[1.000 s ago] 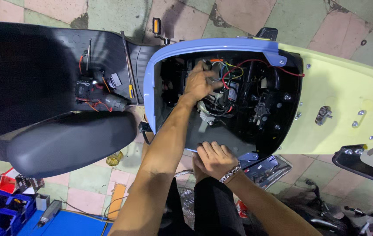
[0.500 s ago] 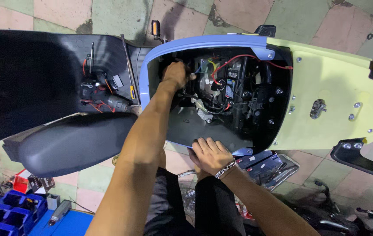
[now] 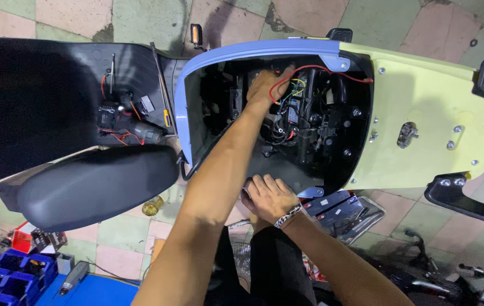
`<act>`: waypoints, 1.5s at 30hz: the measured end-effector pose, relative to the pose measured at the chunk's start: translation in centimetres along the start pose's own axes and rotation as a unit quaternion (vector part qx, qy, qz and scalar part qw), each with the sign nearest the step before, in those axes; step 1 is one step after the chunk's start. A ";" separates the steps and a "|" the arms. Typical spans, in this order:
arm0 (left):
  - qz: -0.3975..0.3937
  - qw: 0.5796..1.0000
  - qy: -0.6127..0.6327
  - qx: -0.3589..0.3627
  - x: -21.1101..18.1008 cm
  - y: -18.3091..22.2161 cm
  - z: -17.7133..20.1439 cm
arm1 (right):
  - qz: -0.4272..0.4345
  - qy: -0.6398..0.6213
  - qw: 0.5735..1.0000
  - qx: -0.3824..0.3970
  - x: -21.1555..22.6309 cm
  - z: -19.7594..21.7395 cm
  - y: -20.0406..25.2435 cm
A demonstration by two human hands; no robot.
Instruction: The person works on the internal wiring and components of an electric scooter using a power drill and a multimeter.
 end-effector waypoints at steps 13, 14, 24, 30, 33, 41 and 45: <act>0.076 0.968 0.237 0.039 7.8 -3.1 3.7 | 0.009 0.033 0.999 -0.011 0.4 1.1 -0.4; 0.078 0.964 0.252 0.041 8.4 -3.3 3.9 | 0.008 0.032 0.999 -0.007 0.3 1.1 -0.5; 0.093 0.914 0.387 -0.079 12.6 -2.8 4.2 | 0.018 0.033 0.999 -0.015 0.4 1.6 -0.7; -0.001 0.949 0.229 -0.216 12.1 -0.1 7.4 | 0.016 0.038 0.999 -0.008 0.4 1.7 -0.8; -0.151 0.968 -0.123 -0.155 7.7 2.7 8.1 | 0.012 0.036 0.999 -0.020 0.5 1.8 -0.8; -0.040 0.995 -0.075 -0.043 4.3 5.4 7.2 | 0.002 0.024 1.000 -0.011 0.3 1.1 -0.4; -0.049 0.985 0.167 0.012 4.4 4.2 3.6 | 0.002 0.022 1.000 -0.005 0.3 0.5 -0.2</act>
Point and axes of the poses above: each hand's wrist, its own y-axis away from the middle knuckle, its own z-axis out of the back of the hand, x = y × z, the point moved 8 cm from there along -y, towards the middle knuckle, and after that the axes turned 7 degrees about x, right-handed, at the moved point
